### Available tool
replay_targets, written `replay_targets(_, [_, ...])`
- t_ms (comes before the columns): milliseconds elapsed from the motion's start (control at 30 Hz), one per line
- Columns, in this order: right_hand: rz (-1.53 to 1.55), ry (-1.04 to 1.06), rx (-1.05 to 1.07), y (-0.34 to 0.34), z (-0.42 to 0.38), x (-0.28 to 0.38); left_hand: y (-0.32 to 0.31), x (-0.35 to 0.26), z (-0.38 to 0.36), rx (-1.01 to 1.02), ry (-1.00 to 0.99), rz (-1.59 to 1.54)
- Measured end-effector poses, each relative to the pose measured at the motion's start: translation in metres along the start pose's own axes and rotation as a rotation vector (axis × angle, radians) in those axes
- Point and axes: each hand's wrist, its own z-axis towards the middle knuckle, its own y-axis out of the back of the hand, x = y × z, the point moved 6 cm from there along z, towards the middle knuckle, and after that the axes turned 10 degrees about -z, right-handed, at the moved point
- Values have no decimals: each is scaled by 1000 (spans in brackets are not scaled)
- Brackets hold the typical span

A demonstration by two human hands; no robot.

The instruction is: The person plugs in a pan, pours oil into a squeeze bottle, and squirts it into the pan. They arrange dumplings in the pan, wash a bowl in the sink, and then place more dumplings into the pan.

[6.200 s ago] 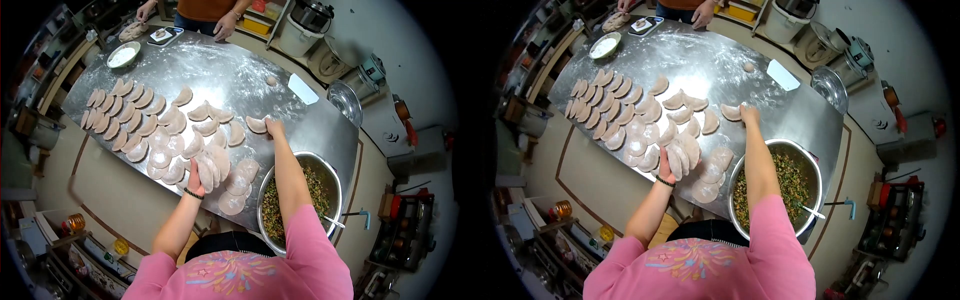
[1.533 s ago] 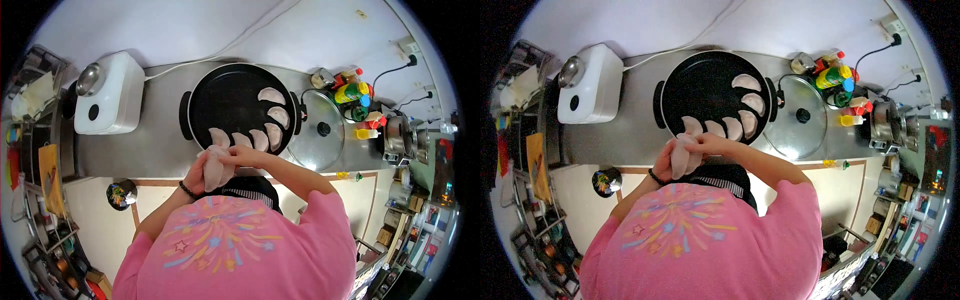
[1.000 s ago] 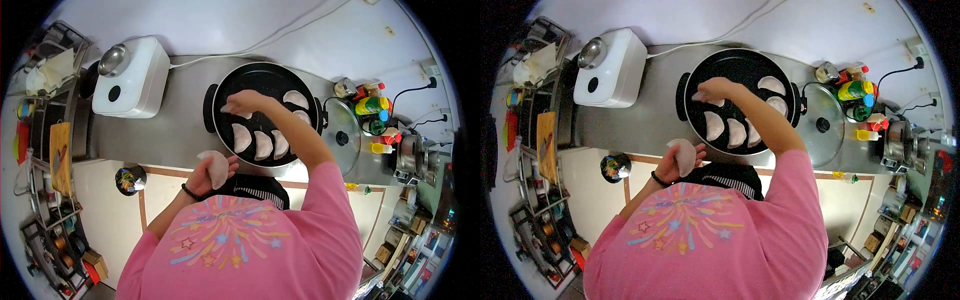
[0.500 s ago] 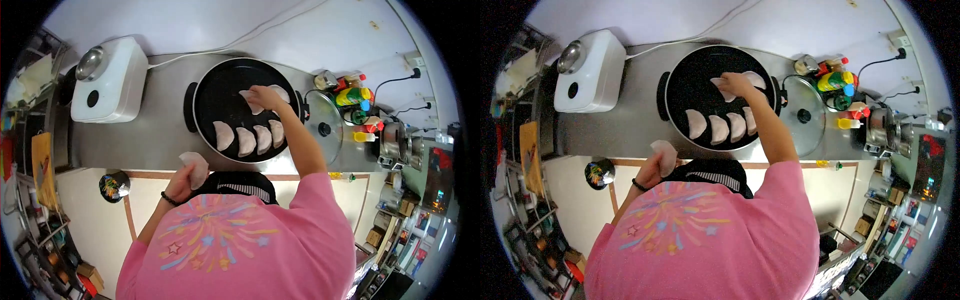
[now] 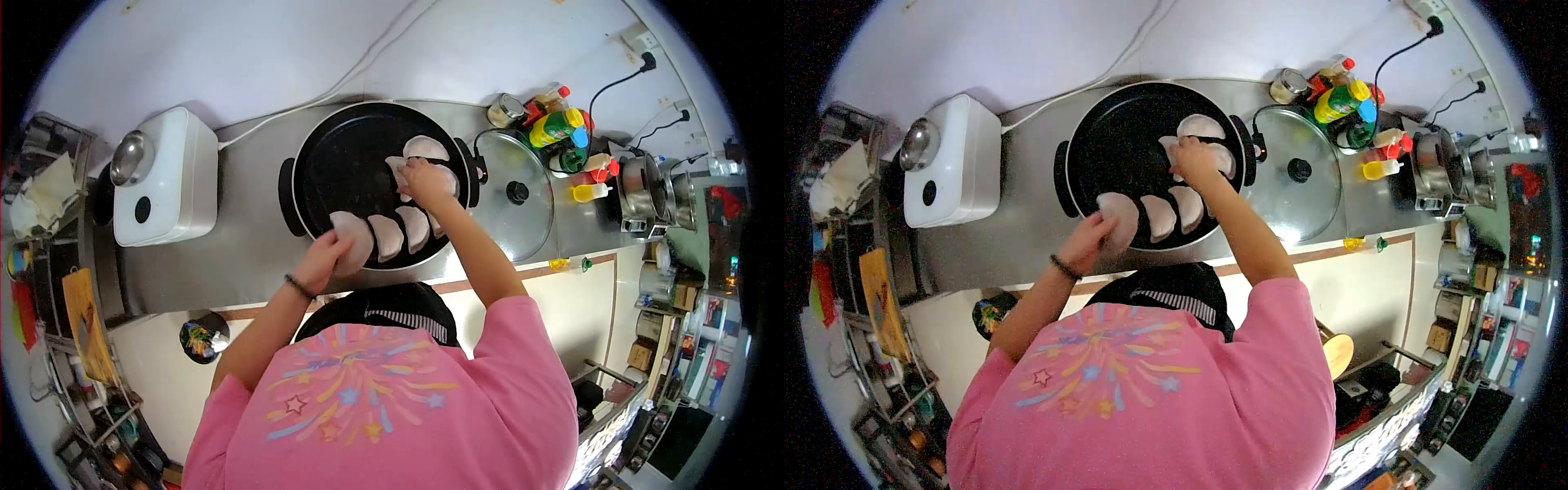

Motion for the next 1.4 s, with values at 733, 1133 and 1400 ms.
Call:
replay_targets(733, [-128,-122,5,-19,-39,-55,-69,-56,116,-149,-788,1503])
replay_targets(1133, [80,57,-151,-11,-30,-56,-95,-33,153,178,-836,1798])
replay_targets(1400, [109,-182,325,-8,-69,-38,-74,-55,115,65,-967,1711])
